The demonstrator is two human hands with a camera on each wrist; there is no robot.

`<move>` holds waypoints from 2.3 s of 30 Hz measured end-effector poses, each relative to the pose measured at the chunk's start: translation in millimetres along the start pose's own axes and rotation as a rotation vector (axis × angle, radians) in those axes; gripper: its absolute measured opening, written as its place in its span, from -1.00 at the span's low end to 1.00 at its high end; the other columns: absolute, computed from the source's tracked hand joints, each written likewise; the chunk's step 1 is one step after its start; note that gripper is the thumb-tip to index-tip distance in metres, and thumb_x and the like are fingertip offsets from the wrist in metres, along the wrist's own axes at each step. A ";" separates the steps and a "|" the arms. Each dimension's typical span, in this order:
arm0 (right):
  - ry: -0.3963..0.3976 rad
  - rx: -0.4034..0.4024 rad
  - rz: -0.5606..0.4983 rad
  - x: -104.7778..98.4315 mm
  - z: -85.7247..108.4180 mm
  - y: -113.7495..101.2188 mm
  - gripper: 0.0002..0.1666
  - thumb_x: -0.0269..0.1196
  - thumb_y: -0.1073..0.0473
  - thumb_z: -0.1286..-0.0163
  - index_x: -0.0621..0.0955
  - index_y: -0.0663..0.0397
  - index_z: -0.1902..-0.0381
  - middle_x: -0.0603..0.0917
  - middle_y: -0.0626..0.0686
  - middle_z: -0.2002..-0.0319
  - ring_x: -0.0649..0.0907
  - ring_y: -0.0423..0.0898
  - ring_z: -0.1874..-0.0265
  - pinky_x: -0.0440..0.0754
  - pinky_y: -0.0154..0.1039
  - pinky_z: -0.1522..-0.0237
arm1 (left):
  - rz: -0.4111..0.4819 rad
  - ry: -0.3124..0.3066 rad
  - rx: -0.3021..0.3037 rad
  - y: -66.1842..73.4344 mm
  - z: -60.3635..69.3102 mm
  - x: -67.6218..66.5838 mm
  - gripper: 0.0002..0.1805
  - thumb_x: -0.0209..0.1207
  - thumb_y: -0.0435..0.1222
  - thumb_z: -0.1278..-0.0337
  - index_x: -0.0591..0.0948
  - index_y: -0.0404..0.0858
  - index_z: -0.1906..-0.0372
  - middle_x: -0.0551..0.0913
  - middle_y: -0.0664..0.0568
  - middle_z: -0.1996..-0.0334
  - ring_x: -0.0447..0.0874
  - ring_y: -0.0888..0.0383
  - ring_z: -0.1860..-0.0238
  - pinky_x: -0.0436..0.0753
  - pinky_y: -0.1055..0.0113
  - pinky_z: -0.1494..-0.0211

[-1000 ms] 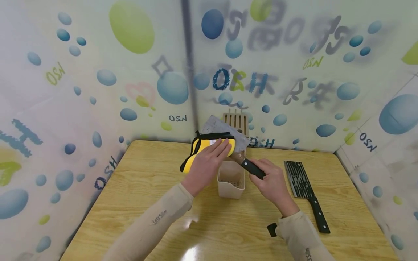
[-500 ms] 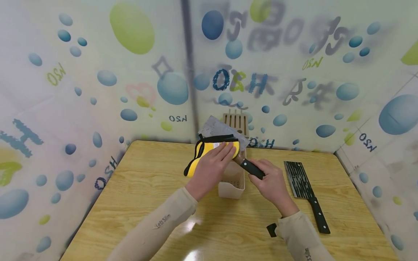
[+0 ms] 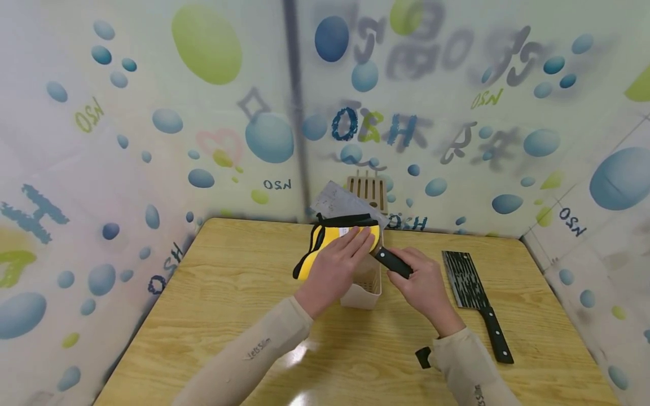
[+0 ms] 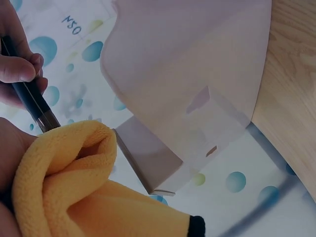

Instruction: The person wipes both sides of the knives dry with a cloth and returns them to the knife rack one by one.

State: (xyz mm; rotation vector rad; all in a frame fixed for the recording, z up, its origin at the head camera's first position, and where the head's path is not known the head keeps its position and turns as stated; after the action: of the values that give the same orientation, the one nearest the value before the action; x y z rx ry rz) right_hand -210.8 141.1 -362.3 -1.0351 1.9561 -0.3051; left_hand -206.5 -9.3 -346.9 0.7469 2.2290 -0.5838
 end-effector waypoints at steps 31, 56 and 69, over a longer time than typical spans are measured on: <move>-0.014 0.120 -0.025 -1.7 -0.1 7.0 -0.50 0.46 0.49 -0.13 0.71 0.39 -0.09 0.77 0.25 0.16 0.74 0.15 0.27 0.71 0.08 0.25 | -0.068 0.013 0.070 30.9 0.8 -2.2 -0.50 0.30 -0.43 -0.33 0.59 -0.26 -0.35 0.60 -0.06 -0.34 0.57 0.01 -0.37 0.64 0.25 -0.31; 0.005 0.060 -0.019 -1.6 -1.0 3.5 -0.54 0.46 0.53 -0.08 0.74 0.36 -0.02 0.79 0.23 0.18 0.76 0.15 0.26 0.73 0.11 0.23 | -0.055 0.030 0.030 13.8 -0.2 0.1 -0.50 0.31 -0.44 -0.31 0.60 -0.27 -0.34 0.63 -0.08 -0.31 0.60 -0.01 -0.34 0.62 0.23 -0.34; 0.019 0.035 -0.022 -3.6 -0.3 2.7 -0.52 0.48 0.55 -0.04 0.75 0.35 0.00 0.79 0.21 0.19 0.76 0.11 0.28 0.73 0.09 0.29 | -0.039 -0.020 -0.002 -1.9 -1.7 1.2 -0.46 0.28 -0.56 -0.25 0.60 -0.29 -0.34 0.61 -0.09 -0.32 0.56 -0.05 -0.38 0.62 0.19 -0.35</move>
State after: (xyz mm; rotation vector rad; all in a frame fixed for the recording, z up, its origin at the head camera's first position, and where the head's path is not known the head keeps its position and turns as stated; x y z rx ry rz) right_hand -211.6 145.5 -361.5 -1.0352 1.9505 -0.3618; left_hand -209.2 -9.3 -346.3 0.6950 2.2297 -0.6054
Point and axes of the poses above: each hand's wrist, its own z-axis away from the middle knuckle, its own x-axis out of the palm, y = z × x, the point moved 8 cm from there along -z, towards the middle knuckle
